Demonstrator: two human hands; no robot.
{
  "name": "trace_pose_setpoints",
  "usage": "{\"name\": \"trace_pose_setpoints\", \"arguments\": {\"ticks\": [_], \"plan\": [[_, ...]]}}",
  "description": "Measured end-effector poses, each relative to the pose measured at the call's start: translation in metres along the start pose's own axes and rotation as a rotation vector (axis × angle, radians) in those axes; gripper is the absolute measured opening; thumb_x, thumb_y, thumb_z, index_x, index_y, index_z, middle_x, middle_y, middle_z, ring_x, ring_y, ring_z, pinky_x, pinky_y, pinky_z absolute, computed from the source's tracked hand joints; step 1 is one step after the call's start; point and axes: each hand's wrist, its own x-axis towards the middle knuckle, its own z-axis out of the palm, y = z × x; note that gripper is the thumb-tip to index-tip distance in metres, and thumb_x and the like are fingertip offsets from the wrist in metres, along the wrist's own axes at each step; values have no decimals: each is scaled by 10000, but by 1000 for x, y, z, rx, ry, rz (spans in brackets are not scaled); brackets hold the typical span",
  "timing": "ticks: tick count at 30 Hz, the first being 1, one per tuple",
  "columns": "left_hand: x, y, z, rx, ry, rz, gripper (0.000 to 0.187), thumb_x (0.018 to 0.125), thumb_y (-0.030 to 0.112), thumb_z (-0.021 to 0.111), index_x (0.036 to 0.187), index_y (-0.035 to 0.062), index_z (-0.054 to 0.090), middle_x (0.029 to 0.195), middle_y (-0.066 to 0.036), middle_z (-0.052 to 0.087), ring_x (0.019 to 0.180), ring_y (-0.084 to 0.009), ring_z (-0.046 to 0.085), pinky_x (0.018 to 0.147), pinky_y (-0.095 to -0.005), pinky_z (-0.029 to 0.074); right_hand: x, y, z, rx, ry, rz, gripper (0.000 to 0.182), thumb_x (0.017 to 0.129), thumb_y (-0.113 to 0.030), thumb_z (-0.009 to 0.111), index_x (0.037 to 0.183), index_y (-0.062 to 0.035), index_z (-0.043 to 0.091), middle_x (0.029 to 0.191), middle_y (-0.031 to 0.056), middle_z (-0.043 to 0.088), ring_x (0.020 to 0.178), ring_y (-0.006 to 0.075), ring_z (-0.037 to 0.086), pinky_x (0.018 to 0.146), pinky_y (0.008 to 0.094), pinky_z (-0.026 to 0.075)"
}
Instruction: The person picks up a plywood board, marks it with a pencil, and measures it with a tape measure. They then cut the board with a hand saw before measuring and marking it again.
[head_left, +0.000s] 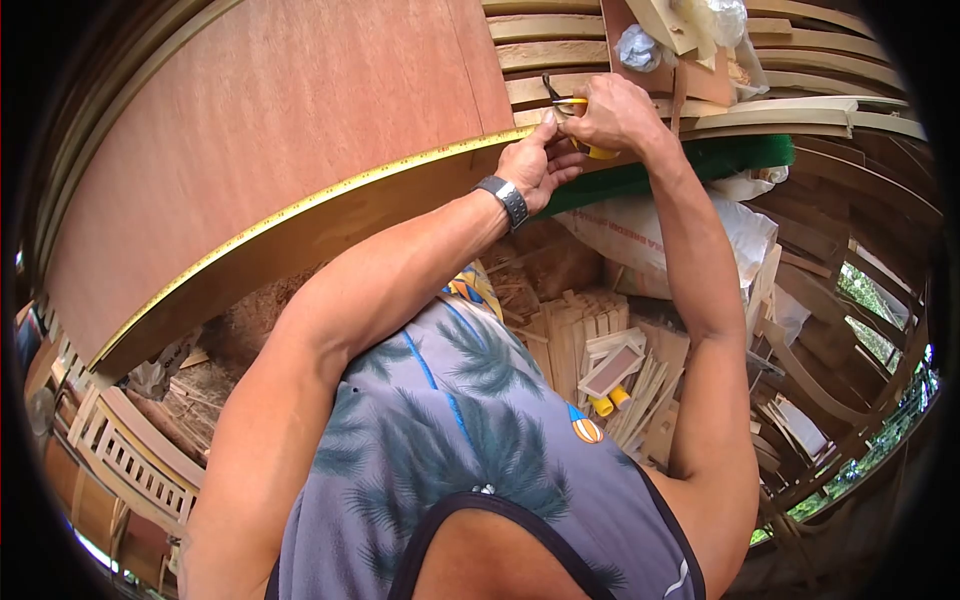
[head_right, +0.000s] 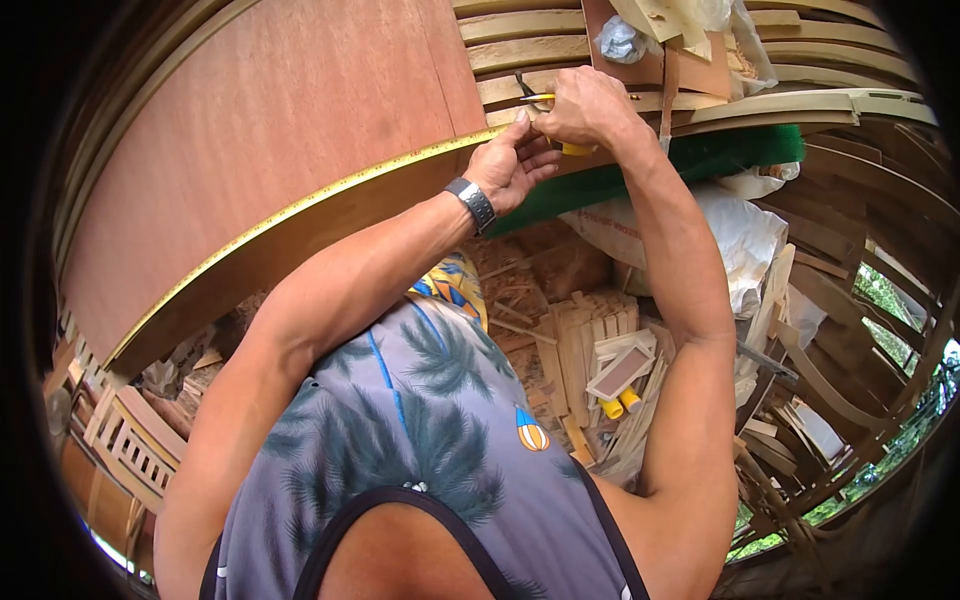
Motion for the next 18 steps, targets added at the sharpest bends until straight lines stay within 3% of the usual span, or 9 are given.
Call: {"name": "trace_pose_setpoints", "arguments": {"ticks": [8, 13, 17, 18], "plan": [[3, -2, 1, 31, 7, 36, 408, 980, 419, 625, 1199, 76, 610, 1132, -99, 659, 996, -253, 639, 867, -406, 535, 1, 7, 9, 43, 72, -86, 373, 747, -371, 660, 858, -21, 724, 904, 226, 695, 891, 402, 663, 828, 472, 537], [5, -3, -2, 97, 28, 25, 373, 992, 393, 616, 1193, 79, 625, 1103, -79, 681, 981, -226, 654, 810, -361, 542, 1, 5, 8, 98, 342, -91, 303, 756, -300, 681, 946, -69, 732, 955, 156, 699, 953, 355, 647, 857, 436, 533], [6, -4, -3, 154, 44, 23, 355, 997, 390, 608, 1178, 86, 639, 1078, -66, 697, 951, -209, 661, 781, -346, 535, -16, -4, -3, 99, 354, -151, 308, 748, -264, 686, 995, -88, 738, 945, 132, 701, 990, 330, 639, 874, 426, 531], [6, -5, -3, 165, 45, 28, 356, 998, 395, 605, 1175, 89, 643, 1072, -63, 701, 938, -201, 665, 767, -337, 533, -18, -5, -10, 51, 255, -146, 317, 741, -263, 688, 1003, -92, 740, 971, 129, 699, 988, 327, 640, 878, 423, 530]]}}
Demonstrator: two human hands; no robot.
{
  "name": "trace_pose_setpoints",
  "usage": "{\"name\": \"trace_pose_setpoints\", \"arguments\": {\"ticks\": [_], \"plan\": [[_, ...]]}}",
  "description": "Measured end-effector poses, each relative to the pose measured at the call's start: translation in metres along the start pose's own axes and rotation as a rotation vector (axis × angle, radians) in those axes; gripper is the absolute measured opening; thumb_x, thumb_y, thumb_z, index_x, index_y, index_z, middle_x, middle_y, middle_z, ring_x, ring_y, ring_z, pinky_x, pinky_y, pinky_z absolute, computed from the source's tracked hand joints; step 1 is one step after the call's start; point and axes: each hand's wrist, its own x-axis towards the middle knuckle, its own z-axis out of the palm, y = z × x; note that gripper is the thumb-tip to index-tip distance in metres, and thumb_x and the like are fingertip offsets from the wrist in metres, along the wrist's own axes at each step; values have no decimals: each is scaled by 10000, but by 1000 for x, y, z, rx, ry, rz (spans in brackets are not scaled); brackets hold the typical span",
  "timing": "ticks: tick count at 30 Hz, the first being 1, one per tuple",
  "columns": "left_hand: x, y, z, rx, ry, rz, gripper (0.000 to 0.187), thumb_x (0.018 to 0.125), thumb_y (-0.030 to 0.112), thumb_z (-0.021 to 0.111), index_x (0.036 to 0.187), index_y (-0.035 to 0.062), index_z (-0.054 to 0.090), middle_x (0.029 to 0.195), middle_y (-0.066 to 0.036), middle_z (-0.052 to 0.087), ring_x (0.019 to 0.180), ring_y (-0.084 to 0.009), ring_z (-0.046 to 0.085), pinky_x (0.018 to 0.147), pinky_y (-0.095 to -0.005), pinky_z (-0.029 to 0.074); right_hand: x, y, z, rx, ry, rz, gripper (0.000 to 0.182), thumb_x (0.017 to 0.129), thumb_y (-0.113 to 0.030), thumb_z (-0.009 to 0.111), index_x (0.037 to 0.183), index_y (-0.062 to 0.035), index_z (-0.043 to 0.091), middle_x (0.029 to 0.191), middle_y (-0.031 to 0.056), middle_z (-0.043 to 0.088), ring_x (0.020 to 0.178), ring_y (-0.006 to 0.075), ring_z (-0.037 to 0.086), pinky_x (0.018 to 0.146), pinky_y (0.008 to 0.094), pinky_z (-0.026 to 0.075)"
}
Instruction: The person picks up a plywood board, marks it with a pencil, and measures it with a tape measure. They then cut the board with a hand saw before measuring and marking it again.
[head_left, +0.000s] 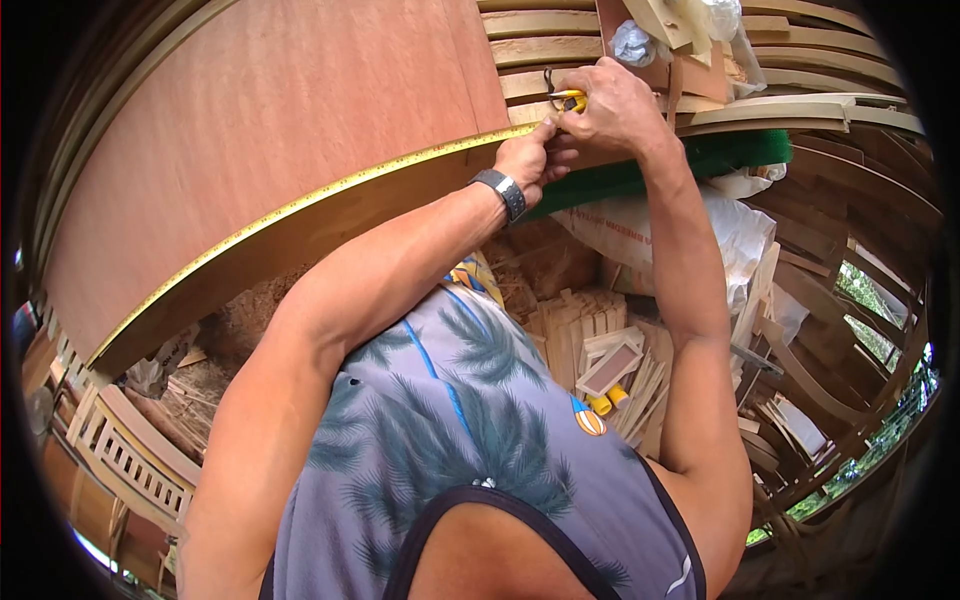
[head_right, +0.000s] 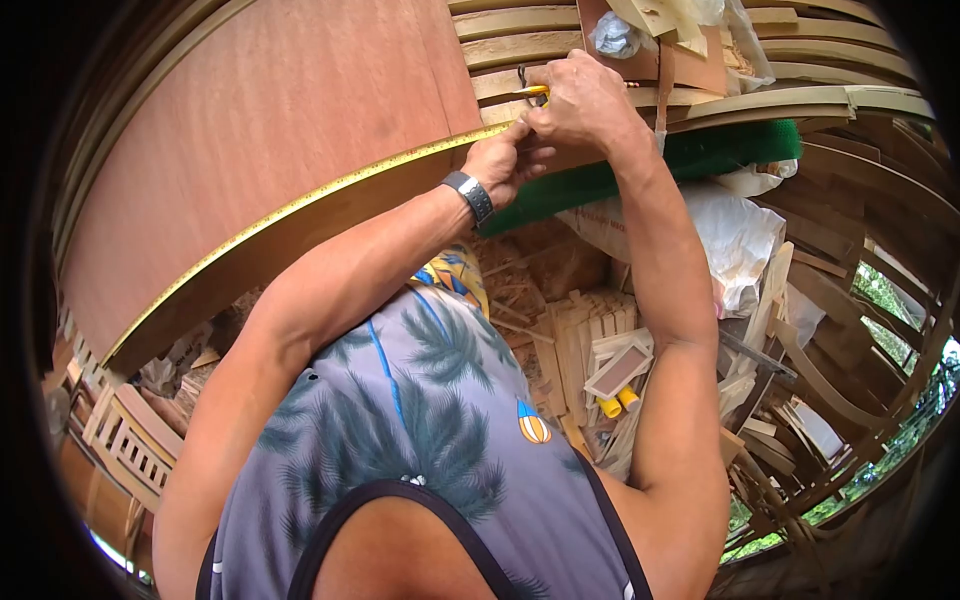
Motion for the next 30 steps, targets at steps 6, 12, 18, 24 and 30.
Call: {"name": "trace_pose_setpoints", "arguments": {"ticks": [6, 12, 18, 24, 30], "plan": [[-5, 8, 4, 13, -10, 12, 368, 999, 411, 598, 1183, 95, 645, 1075, -65, 713, 914, -192, 677, 744, -318, 525, -4, 18, 3, -80, -142, -36, 343, 721, -257, 700, 1035, -126, 748, 1107, 106, 687, 1010, 316, 638, 902, 408, 524], [-6, 9, 5, 0, -14, 7, 380, 996, 415, 600, 1189, 90, 641, 1092, -73, 714, 921, -208, 690, 743, -326, 532, 1, 28, 6, -48, -202, -179, 392, 733, -219, 720, 1122, -185, 749, 1073, 93, 707, 1010, 306, 642, 901, 407, 527], [-7, 12, 2, 27, -26, 17, 400, 993, 429, 596, 1212, 95, 621, 1144, -83, 701, 926, -226, 691, 740, -343, 535, 10, 37, 10, -88, -247, -320, 489, 693, -137, 698, 1176, -209, 733, 1012, 83, 722, 983, 298, 638, 878, 383, 536], [-11, 17, 2, 4, -102, -11, 478, 1045, 473, 443, 1321, 95, 541, 1223, -101, 663, 1001, -251, 668, 771, -365, 524, 18, 45, 12, -42, -276, -395, 565, 645, -81, 655, 1182, -239, 735, 980, 71, 697, 953, 288, 612, 844, 387, 538], [-18, 17, 4, 25, -126, -29, 559, 1064, 518, 307, 1381, 95, 489, 1286, -120, 627, 1032, -267, 650, 796, -381, 511, 18, 37, 7, -65, -335, -373, 552, 659, -78, 659, 1179, -246, 742, 1022, 85, 701, 1025, 293, 620, 871, 388, 544]]}}
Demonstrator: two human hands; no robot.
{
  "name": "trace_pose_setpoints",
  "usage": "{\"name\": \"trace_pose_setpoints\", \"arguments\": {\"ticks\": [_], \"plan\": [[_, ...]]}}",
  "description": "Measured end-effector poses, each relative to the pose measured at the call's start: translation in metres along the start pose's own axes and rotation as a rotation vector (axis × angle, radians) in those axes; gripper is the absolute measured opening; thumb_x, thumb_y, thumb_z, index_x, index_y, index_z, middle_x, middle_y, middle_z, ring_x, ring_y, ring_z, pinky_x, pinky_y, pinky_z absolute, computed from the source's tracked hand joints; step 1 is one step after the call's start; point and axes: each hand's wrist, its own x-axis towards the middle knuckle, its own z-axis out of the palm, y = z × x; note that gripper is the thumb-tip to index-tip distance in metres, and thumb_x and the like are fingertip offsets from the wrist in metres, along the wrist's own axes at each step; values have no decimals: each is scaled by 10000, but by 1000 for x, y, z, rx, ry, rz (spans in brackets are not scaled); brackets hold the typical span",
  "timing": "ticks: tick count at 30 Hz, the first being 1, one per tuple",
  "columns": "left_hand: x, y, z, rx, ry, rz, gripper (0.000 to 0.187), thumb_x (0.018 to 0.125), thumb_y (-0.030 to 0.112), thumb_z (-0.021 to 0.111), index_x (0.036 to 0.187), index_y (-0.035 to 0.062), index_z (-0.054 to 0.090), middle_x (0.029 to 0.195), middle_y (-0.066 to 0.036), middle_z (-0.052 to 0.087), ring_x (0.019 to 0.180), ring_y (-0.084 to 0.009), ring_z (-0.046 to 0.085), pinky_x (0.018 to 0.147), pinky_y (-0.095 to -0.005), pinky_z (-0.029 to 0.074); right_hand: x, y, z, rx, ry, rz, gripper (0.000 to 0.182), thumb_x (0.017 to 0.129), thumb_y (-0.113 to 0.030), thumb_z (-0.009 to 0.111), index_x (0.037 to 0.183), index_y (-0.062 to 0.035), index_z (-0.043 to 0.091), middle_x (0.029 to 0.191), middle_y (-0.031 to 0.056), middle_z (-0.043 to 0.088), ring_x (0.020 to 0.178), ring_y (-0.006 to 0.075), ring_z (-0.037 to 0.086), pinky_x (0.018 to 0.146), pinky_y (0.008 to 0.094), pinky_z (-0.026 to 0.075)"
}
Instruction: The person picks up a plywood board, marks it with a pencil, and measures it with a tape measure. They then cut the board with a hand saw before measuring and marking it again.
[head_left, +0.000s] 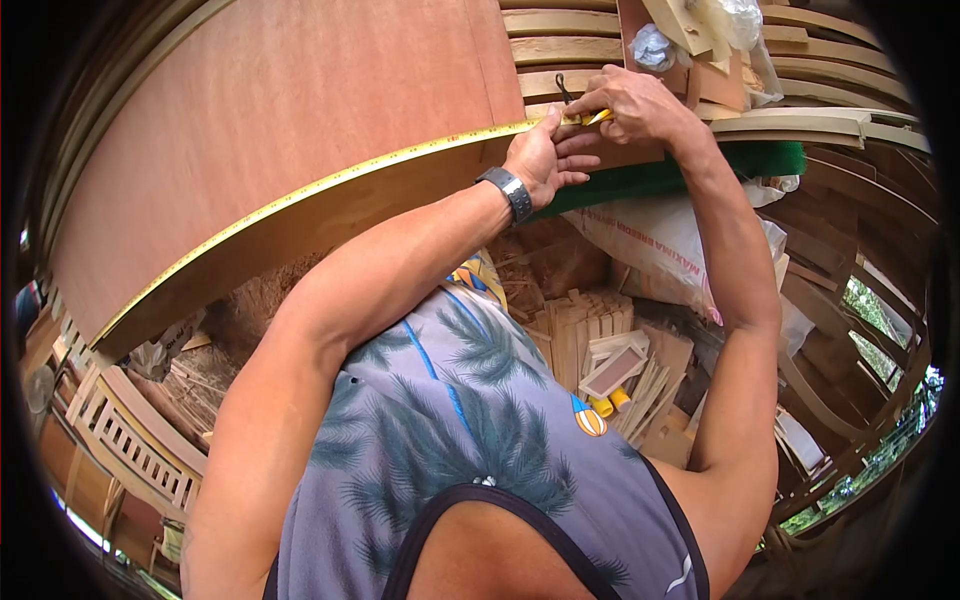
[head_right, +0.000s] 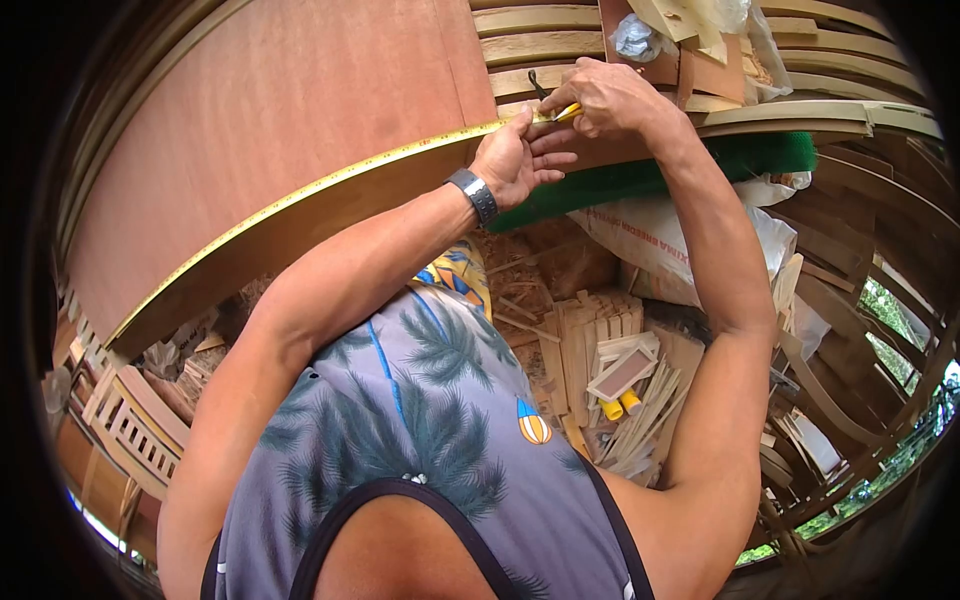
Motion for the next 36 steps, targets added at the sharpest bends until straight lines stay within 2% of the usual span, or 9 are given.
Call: {"name": "trace_pose_setpoints", "arguments": {"ticks": [2, 4, 8, 14, 18, 22, 27, 32, 36], "plan": [[1, -1, 0, 1, 4, 0, 562, 1065, 519, 299, 1385, 96, 484, 1296, -123, 621, 1031, -271, 649, 798, -387, 510, -1, 0, 0, 5, -51, 44, 544, 666, -76, 660, 1177, -243, 745, 1094, 108, 716, 1091, 303, 630, 905, 400, 548], [3, -1, -1, -15, -7, 1, 555, 1070, 505, 281, 1394, 99, 473, 1298, -123, 618, 1026, -274, 649, 799, -389, 509, -2, 3, 7, -10, 65, -29, 527, 664, -91, 670, 1164, -241, 744, 959, 50, 688, 987, 280, 617, 840, 375, 546], [3, -1, 0, 6, 10, 0, 552, 1073, 493, 261, 1393, 99, 478, 1305, -125, 619, 1021, -266, 650, 796, -390, 508, -1, 6, 10, -13, 62, -37, 507, 666, -92, 673, 1148, -232, 748, 962, 47, 691, 994, 277, 617, 840, 380, 546], [5, -8, -13, -48, -83, -54, 525, 1066, 504, 317, 1370, 114, 493, 1275, -120, 656, 969, -242, 670, 738, -358, 550, -13, -10, -6, 83, 128, 20, 409, 657, -68, 649, 1042, -162, 749, 941, 117, 666, 951, 341, 624, 813, 435, 540], [-45, 12, -31, -138, -115, -100, 529, 1041, 519, 418, 1402, 138, 483, 1321, -133, 624, 967, -239, 669, 728, -329, 553, -32, -14, -19, 182, 83, 55, 365, 663, -84, 648, 1011, -141, 738, 1009, 87, 669, 1020, 314, 613, 903, 432, 509], [-127, 48, -81, -207, -57, -4, 508, 1039, 493, 442, 1434, 174, 454, 1315, -114, 612, 994, -223, 675, 749, -339, 550, -34, -18, -29, 162, 60, -27, 371, 643, -89, 642, 1001, -121, 731, 975, 83, 679, 975, 305, 601, 854, 427, 514], [-231, 73, -155, -239, 174, 328, 386, 1047, 448, 457, 1271, 152, 564, 1202, -75, 666, 1037, -204, 663, 749, -325, 546, -11, -32, -32, 142, -3, -63, 357, 644, -120, 642, 989, -128, 734, 870, 102, 711, 871, 334, 606, 768, 460, 516], [-321, 113, -222, -228, 322, 777, 323, 1059, 382, 460, 1134, 110, 616, 1148, -68, 690, 1007, -180, 666, 780, -326, 559, 32, -54, -31, 164, 92, -261, 517, 602, -142, 603, 1097, -176, 748, 781, 85, 689, 750, 300, 542, 710, 404, 502], [-377, 161, -273, -323, 479, 948, 326, 1069, 362, 435, 1036, 86, 604, 1046, -78, 688, 963, -214, 669, 776, -338, 559, 59, -80, -60, 124, 123, -220, 552, 605, -124, 597, 1132, -192, 745, 758, 84, 667, 727, 292, 540, 676, 397, 503]]}}
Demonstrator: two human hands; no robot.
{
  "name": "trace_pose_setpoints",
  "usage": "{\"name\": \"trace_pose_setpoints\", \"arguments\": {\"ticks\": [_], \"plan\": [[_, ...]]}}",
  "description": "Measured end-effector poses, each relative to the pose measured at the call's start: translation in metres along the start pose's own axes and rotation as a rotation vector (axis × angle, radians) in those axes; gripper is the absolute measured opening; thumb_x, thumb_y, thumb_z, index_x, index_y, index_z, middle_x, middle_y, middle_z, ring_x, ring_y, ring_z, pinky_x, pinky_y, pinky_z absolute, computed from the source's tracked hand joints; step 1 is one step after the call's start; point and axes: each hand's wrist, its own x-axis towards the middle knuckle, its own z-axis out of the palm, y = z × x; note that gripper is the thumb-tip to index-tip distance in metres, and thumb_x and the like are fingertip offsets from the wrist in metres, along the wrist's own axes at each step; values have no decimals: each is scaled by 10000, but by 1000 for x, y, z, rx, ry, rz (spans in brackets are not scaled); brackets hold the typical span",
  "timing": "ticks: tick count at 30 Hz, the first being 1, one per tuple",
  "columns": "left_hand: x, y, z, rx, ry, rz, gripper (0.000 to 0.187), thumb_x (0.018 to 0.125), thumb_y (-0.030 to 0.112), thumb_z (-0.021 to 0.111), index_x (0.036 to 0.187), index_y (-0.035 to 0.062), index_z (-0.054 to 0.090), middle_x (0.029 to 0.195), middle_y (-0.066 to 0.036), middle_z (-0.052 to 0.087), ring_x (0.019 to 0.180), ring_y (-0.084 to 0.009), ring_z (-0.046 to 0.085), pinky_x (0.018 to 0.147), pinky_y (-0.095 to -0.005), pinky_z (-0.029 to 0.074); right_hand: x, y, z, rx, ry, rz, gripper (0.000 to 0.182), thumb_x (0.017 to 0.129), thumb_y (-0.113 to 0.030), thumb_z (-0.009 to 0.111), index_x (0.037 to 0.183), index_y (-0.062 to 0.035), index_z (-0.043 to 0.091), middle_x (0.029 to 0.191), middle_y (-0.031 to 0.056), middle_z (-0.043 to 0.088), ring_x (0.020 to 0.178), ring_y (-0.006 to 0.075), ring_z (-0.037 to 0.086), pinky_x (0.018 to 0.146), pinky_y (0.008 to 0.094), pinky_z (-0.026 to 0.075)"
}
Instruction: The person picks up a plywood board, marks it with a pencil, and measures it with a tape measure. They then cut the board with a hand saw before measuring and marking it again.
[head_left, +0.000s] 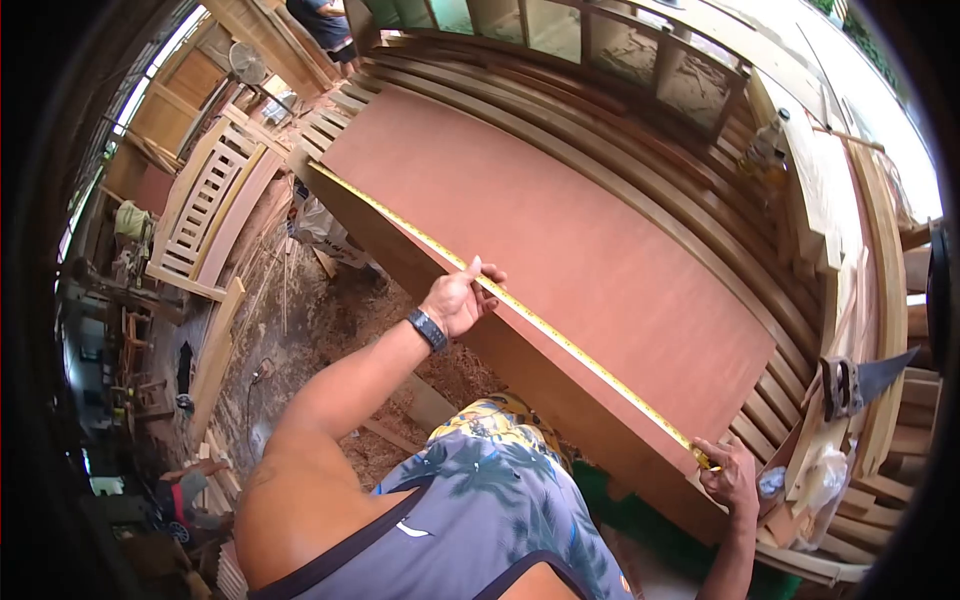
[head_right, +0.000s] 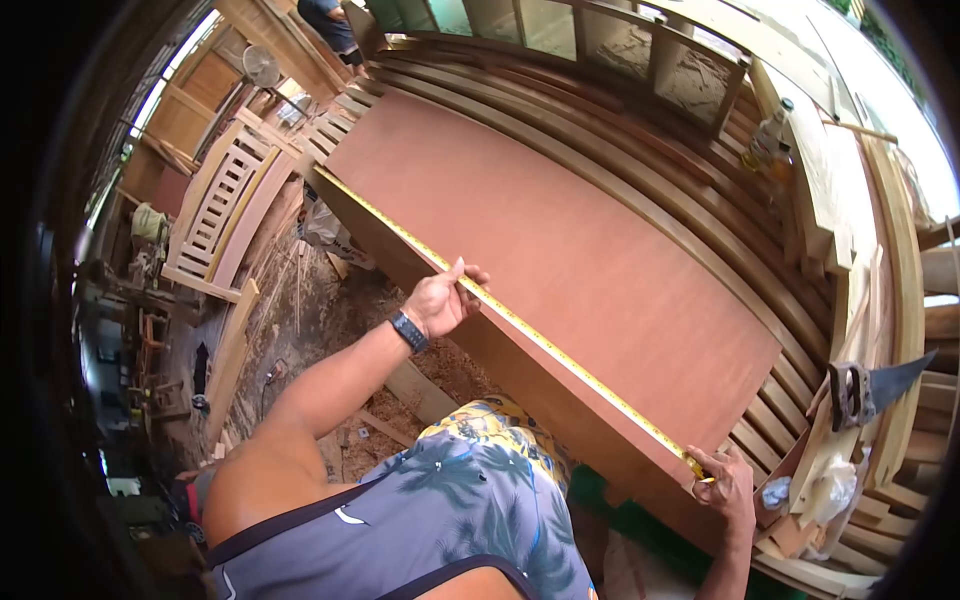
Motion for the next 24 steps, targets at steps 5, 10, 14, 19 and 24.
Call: {"name": "trace_pose_setpoints", "arguments": {"ticks": [5, 10, 14, 19, 24], "plan": [[70, 83, -40, -27, 100, 208, 304, 1052, 360, 483, 977, 91, 606, 906, -58, 676, 859, -218, 668, 771, -360, 545, 31, -11, -20, -120, 93, 26, 557, 612, -112, 629, 1152, -192, 738, 728, 87, 624, 730, 293, 543, 683, 406, 496], [143, 156, -55, -82, 185, 301, 303, 1052, 353, 486, 977, 86, 610, 834, -46, 662, 786, -216, 664, 731, -373, 547, 55, -28, -34, -188, 126, 83, 552, 613, -84, 626, 1147, -175, 735, 733, 84, 632, 723, 293, 544, 677, 399, 489], [192, 193, -53, -103, 179, 296, 300, 1052, 328, 492, 978, 67, 619, 828, -51, 667, 750, -217, 666, 699, -360, 559, 72, -21, -34, -234, 195, 32, 533, 629, -54, 624, 1142, -150, 733, 766, 102, 656, 693, 295, 550, 673, 394, 484], [239, 213, -43, -84, 147, 251, 329, 1055, 326, 485, 979, 40, 628, 832, -90, 698, 746, -231, 686, 678, -368, 579, 97, -21, -36, -244, 243, 69, 528, 659, -32, 622, 1165, -144, 719, 782, 108, 646, 746, 301, 580, 731, 402, 473], [265, 216, -35, -88, 117, 207, 340, 1059, 327, 472, 1006, 28, 623, 849, -103, 708, 762, -243, 697, 706, -390, 604, 118, -16, -41, -302, 239, 102, 509, 663, -38, 609, 1143, -149, 734, 796, 100, 658, 763, 301, 573, 752, 407, 490]]}}
